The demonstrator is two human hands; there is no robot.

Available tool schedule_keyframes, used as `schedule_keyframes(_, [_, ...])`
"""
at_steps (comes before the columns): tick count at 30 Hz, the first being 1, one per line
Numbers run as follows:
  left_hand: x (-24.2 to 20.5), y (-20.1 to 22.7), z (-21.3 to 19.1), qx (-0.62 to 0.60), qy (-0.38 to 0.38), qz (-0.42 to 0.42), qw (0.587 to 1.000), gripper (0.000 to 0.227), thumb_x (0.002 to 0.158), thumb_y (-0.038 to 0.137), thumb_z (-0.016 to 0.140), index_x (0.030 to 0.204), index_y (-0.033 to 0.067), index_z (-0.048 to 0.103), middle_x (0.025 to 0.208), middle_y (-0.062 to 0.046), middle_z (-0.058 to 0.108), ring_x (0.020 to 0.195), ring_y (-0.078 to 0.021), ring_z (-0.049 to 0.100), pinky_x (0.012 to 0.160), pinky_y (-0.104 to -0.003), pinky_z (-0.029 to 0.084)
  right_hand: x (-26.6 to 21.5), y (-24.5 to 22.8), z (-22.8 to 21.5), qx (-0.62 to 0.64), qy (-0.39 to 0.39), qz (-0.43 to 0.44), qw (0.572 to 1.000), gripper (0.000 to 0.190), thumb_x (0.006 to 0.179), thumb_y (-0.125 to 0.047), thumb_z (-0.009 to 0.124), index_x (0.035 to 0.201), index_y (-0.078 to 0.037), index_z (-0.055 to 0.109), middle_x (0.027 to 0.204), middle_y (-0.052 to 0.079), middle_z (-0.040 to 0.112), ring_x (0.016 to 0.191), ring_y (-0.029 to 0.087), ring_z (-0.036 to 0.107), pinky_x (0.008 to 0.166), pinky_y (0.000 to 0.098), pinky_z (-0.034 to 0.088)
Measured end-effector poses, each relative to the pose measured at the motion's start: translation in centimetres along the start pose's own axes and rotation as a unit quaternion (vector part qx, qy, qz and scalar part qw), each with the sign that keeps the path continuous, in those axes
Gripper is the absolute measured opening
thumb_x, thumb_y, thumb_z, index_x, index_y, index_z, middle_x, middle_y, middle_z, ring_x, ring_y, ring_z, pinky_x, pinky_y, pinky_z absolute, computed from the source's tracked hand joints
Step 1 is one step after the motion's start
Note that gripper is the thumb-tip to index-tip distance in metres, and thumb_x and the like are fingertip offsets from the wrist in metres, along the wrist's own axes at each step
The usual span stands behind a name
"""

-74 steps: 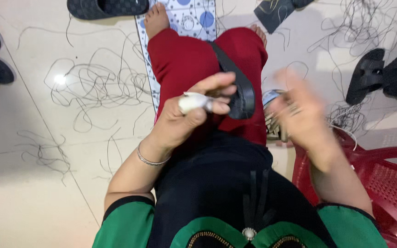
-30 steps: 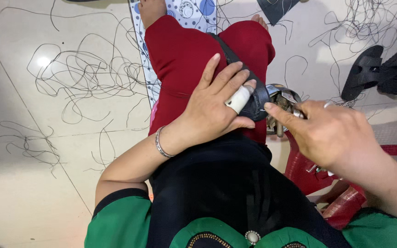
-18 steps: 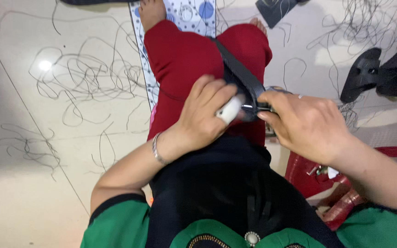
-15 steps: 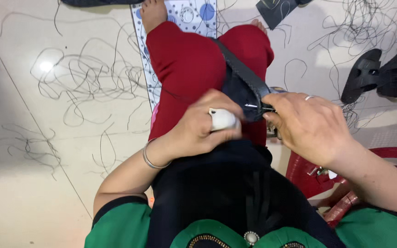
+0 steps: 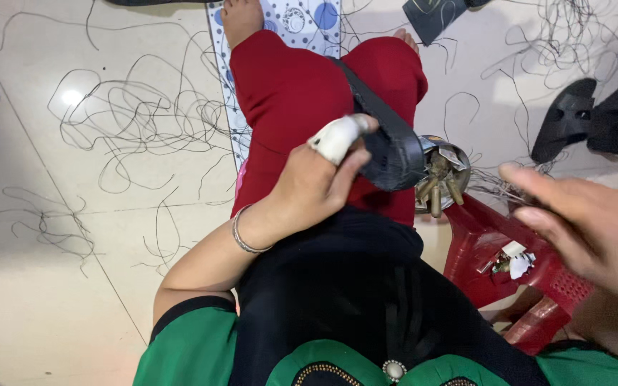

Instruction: The person stitches the upper part of a shoe to the sole by hand using a needle and thread, pulling the thread tight after each stitch and moving around the edge of the shoe.

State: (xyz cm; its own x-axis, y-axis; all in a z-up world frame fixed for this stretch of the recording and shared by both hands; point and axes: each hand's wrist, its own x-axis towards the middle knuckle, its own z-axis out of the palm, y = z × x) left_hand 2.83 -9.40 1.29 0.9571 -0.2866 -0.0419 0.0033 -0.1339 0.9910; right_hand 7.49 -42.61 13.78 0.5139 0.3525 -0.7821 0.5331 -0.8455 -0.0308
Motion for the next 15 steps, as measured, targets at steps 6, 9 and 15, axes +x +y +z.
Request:
schedule_keyframes(6, [-0.4, -0.4, 2.1, 0.221, -0.016, 0.065, 0.973, 0.047, 0.108, 0.022, 0.061, 0.151, 0.0095, 0.043, 0.090, -0.013, 0.055, 0.080, -0.0320, 0.057, 0.068, -0.045, 0.048, 6.5, -5.7, 3.0, 0.582, 0.197, -0.209, 0.761, 0.016, 0.097, -0.011, 0.063, 0.104, 0.000, 0.072, 0.108, 0.012, 0.066, 0.086, 0.013, 0.067, 0.073, 0.0219, 0.067])
schedule_keyframes(9, [-1.1, 0.7, 0.8, 0.098, 0.045, 0.029, 0.994, 0.017, 0.102, 0.010, 0.055, 0.118, 0.0071, 0.060, 0.110, -0.007, 0.072, 0.094, -0.0261, 0.073, 0.087, -0.035, 0.056, 5.5, -6.3, 1.7, 0.613, 0.145, -0.308, 0.713, 0.026, 0.100, -0.011, 0.054, 0.076, -0.004, 0.063, 0.089, 0.009, 0.067, 0.085, 0.017, 0.064, 0.078, 0.0274, 0.060])
schedule_keyframes(15, [-2.3, 4.5, -0.6, -0.281, 0.051, -0.130, 0.949, 0.035, 0.101, 0.017, 0.069, 0.131, 0.0050, 0.057, 0.079, 0.010, 0.054, 0.071, -0.0006, 0.048, 0.068, -0.017, 0.042, 6.1, -9.5, 1.1, 0.484, 0.201, -0.233, 0.819, 0.034, 0.097, 0.000, 0.062, 0.130, -0.004, 0.066, 0.096, 0.008, 0.079, 0.081, 0.011, 0.076, 0.080, 0.0226, 0.064])
